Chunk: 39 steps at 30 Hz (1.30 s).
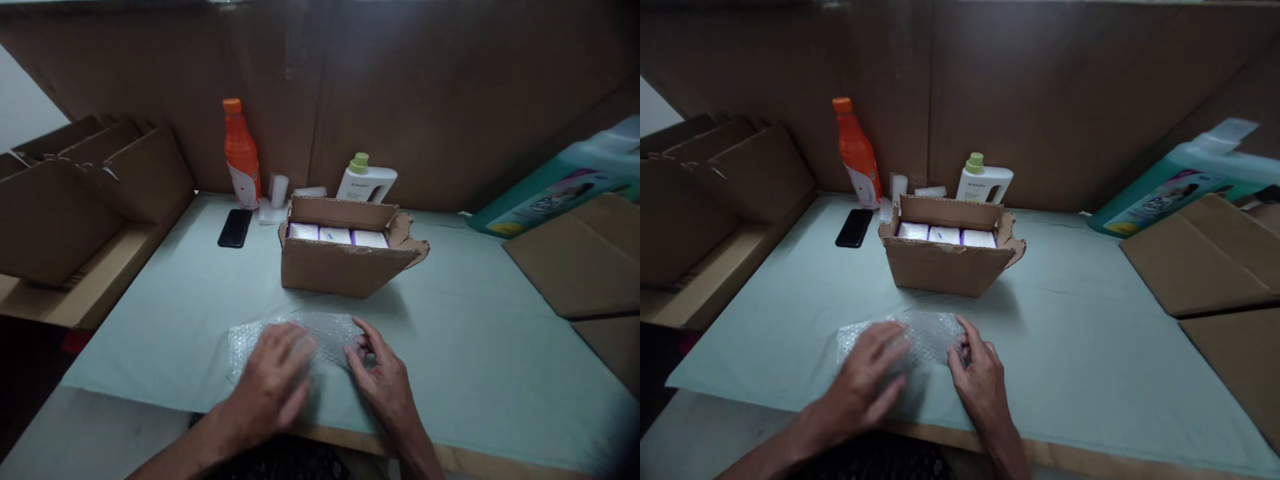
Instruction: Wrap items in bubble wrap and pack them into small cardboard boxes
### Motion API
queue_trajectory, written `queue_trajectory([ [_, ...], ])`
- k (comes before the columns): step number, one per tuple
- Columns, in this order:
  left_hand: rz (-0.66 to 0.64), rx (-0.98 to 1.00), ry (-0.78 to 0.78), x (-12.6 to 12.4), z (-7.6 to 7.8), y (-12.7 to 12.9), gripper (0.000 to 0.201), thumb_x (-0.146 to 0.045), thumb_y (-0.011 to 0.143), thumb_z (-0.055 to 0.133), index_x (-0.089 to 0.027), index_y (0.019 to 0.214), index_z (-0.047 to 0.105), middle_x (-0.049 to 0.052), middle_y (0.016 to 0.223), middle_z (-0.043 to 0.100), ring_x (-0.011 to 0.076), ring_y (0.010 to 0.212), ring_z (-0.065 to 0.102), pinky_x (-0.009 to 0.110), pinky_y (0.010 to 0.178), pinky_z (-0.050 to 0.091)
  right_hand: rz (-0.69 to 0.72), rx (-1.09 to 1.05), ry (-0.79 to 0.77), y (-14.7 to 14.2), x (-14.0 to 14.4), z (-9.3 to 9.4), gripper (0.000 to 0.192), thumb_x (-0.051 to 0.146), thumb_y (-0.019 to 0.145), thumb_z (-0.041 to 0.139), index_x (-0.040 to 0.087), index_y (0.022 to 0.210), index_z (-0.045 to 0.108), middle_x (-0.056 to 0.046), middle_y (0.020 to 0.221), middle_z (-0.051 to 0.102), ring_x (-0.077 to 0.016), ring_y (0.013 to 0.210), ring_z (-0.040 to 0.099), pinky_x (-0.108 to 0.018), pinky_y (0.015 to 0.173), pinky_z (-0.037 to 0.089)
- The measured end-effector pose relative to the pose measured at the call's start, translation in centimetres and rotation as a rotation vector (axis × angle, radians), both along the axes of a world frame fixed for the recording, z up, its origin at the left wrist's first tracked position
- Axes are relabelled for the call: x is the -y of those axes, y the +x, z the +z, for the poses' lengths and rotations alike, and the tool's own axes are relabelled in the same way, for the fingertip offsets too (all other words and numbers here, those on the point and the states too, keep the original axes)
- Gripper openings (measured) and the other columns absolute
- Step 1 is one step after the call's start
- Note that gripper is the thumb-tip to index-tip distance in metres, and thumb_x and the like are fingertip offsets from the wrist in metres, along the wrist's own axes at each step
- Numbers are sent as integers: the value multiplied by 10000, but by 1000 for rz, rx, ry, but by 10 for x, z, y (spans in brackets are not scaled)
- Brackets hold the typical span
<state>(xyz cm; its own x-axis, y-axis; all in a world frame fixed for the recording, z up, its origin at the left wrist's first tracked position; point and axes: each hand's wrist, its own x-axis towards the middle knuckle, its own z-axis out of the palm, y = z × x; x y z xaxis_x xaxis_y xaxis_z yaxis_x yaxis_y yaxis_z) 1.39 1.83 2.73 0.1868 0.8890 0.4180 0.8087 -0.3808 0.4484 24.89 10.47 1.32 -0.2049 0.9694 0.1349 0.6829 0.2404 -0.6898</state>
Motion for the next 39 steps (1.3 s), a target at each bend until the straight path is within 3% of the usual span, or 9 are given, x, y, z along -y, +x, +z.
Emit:
queue_trajectory([
  [2,-159,-100,-152,0,-11,16,581,-231,855,630,-221,1413,467,159,1477,514,324,1370,477,559,1117,432,-60,84,6,9,1,-6,504,406,846,532,193,1289,639,-42,813,718,-213,688,648,-361,709,542],
  [7,-81,-196,-216,7,-43,-1,518,-279,897,627,-179,1387,490,181,1505,500,354,1400,450,614,1115,423,-124,290,-18,45,9,-26,518,424,881,491,169,1317,605,-33,748,709,-229,646,647,-382,679,524],
  [13,-16,-179,-14,5,-38,-12,395,-102,906,519,-180,1290,570,145,1426,582,324,1383,459,585,1087,454,-181,432,378,41,15,-19,437,419,950,485,174,1296,590,-178,1289,653,-342,1083,644,-470,827,501],
  [18,-28,-191,-26,-2,-39,-6,372,-43,867,495,-183,1180,638,124,1230,686,299,1142,610,532,955,542,326,285,386,-28,22,-9,336,194,946,508,210,1262,623,-115,1316,663,-261,1198,604,-423,971,488],
  [21,-49,-153,-95,1,-41,-11,362,-66,857,518,-193,1173,642,118,1207,689,291,1080,629,512,906,567,517,312,289,-26,26,-22,354,211,926,573,260,1270,643,-71,1412,621,-262,1293,556,-459,1034,461],
  [25,-86,43,-101,-1,-34,-29,343,-149,896,564,-249,1219,619,90,1254,672,267,1154,625,478,949,567,154,331,286,49,14,-35,311,375,973,527,217,1175,703,-131,1294,692,-322,1235,605,-534,971,492],
  [28,69,246,-66,-26,-22,-40,386,-179,936,542,-260,1313,566,94,1277,655,238,1178,628,430,966,560,-48,201,237,82,-13,-25,368,448,969,504,209,1180,688,-132,1260,702,-307,1187,635,-517,985,501],
  [34,214,686,-224,-118,-14,-30,694,-311,804,644,-183,1444,408,163,1417,541,275,1217,592,429,959,537,6,-100,-26,31,-93,1,603,471,814,607,126,1307,563,-187,1222,690,-316,1054,681,-425,807,564],
  [39,255,698,-283,-130,-24,-21,518,-312,819,587,-157,1307,512,106,1168,666,215,951,660,326,771,555,-3,-152,-160,8,-116,-5,467,486,812,581,131,1114,617,-124,954,746,-244,736,687,-364,671,538],
])
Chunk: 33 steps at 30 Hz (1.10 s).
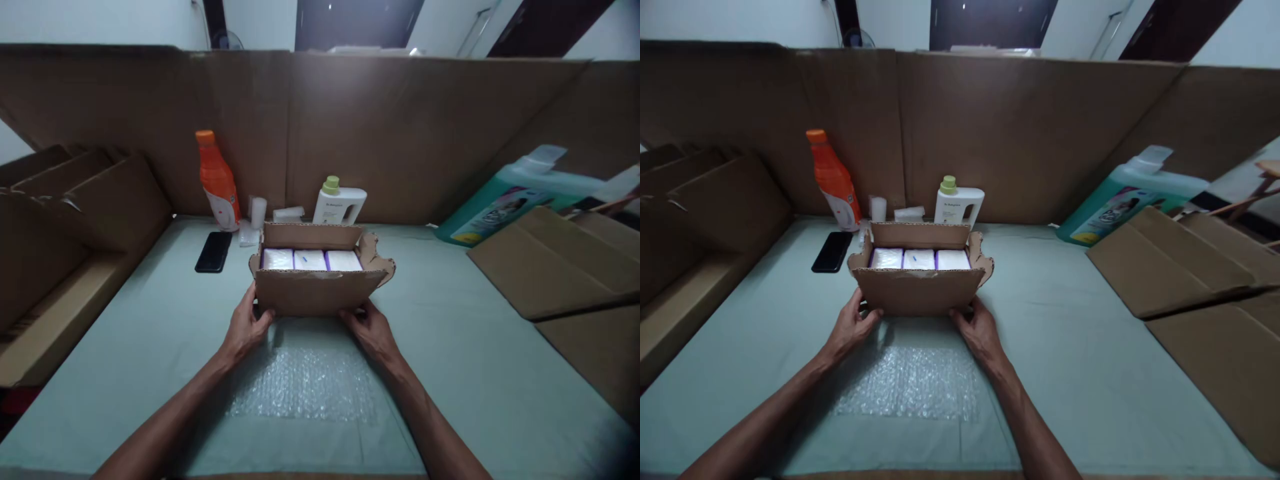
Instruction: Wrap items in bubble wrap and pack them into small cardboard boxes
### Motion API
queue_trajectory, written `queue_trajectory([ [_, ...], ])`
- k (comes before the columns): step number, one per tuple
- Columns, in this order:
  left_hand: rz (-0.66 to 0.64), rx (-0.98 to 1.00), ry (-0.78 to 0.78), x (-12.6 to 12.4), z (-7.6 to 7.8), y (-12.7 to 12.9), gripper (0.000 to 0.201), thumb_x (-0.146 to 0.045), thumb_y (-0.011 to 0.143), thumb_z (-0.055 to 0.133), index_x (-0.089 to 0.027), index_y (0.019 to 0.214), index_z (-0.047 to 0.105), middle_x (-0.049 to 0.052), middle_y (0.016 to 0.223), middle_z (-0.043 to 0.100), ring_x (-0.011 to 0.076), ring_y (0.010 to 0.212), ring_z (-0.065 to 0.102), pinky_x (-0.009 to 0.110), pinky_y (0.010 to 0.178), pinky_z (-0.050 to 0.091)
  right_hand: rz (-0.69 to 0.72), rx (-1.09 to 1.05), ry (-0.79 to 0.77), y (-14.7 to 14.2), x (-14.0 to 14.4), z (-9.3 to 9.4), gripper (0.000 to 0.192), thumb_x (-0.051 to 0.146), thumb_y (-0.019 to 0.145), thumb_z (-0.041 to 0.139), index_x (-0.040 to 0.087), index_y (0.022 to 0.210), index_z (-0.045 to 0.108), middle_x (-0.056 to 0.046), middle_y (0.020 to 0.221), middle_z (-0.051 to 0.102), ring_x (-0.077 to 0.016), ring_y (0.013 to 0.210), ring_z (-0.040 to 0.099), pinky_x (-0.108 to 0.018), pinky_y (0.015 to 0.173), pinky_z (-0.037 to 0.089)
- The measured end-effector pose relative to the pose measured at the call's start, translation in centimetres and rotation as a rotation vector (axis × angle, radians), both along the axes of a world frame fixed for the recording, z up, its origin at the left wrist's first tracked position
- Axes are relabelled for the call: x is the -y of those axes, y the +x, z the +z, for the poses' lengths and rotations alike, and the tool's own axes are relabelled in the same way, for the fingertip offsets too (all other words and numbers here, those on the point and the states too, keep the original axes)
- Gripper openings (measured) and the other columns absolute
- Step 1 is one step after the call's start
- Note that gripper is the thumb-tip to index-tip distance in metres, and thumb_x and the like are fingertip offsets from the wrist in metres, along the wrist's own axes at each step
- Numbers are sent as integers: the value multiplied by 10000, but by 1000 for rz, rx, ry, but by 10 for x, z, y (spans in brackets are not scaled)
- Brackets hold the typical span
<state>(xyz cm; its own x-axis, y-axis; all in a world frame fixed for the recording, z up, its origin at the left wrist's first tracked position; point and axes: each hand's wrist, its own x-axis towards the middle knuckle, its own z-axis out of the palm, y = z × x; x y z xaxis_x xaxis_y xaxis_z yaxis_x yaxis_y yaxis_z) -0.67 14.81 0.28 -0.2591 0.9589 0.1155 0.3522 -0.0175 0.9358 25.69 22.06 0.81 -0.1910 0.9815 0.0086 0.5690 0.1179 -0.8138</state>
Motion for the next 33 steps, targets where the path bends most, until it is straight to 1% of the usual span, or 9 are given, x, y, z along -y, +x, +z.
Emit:
queue_trajectory([
  [4,28,-116,-40,25,1,-9,533,-285,845,565,-177,1361,484,113,1184,673,242,971,672,362,773,567,18,14,-26,11,9,-3,498,479,824,586,129,1176,620,-110,928,750,-260,769,694,-377,688,546],
  [9,-6,-387,123,73,6,-10,611,-254,917,568,-231,1494,369,153,1449,541,295,1291,552,492,1029,501,-34,111,345,18,56,2,419,352,921,551,159,1285,626,-154,1246,697,-289,1130,651,-463,963,515],
  [15,-416,-691,145,111,-19,2,322,-172,898,563,-212,1208,644,115,1253,672,285,1170,605,497,983,534,590,213,474,-12,126,-13,246,195,931,579,239,1128,718,-75,1239,726,-253,1170,635,-460,976,498],
  [19,-372,-666,209,122,-29,-22,292,-202,935,536,-240,1201,649,98,1356,636,280,1319,530,494,1044,508,352,333,459,36,124,-27,227,255,947,553,238,1075,740,-92,1225,732,-277,1188,636,-504,980,482],
  [23,34,-764,127,133,-34,-43,339,-341,925,574,-189,1221,636,166,1351,613,367,1341,490,617,1060,447,-7,468,382,81,111,-30,349,430,936,524,202,1109,724,-126,1197,732,-303,1130,658,-502,937,498],
  [26,153,-779,13,134,-36,-33,339,-409,862,630,-156,1085,669,204,1387,567,432,1387,412,669,1061,406,-58,506,349,65,113,-31,374,453,883,566,170,1077,715,-172,1275,689,-340,1194,616,-528,965,472],
  [29,129,-661,47,134,-34,-11,122,-285,856,579,-192,857,658,165,1339,610,389,1340,471,623,1052,421,6,369,341,34,122,-29,216,358,856,558,196,892,696,-150,1226,712,-317,1157,635,-502,964,473],
  [31,98,-559,69,139,-30,0,130,-245,870,528,-205,840,649,124,1119,701,308,1111,625,517,950,507,11,237,268,25,130,-24,211,342,862,534,205,924,682,-122,1120,742,-277,1057,676,-446,924,506],
  [33,68,-472,62,147,-26,4,223,-259,896,498,-200,1032,664,41,838,693,205,777,657,366,747,550,-16,135,166,27,138,-16,354,381,878,534,188,1149,655,-85,991,748,-231,910,705,-379,843,543],
])
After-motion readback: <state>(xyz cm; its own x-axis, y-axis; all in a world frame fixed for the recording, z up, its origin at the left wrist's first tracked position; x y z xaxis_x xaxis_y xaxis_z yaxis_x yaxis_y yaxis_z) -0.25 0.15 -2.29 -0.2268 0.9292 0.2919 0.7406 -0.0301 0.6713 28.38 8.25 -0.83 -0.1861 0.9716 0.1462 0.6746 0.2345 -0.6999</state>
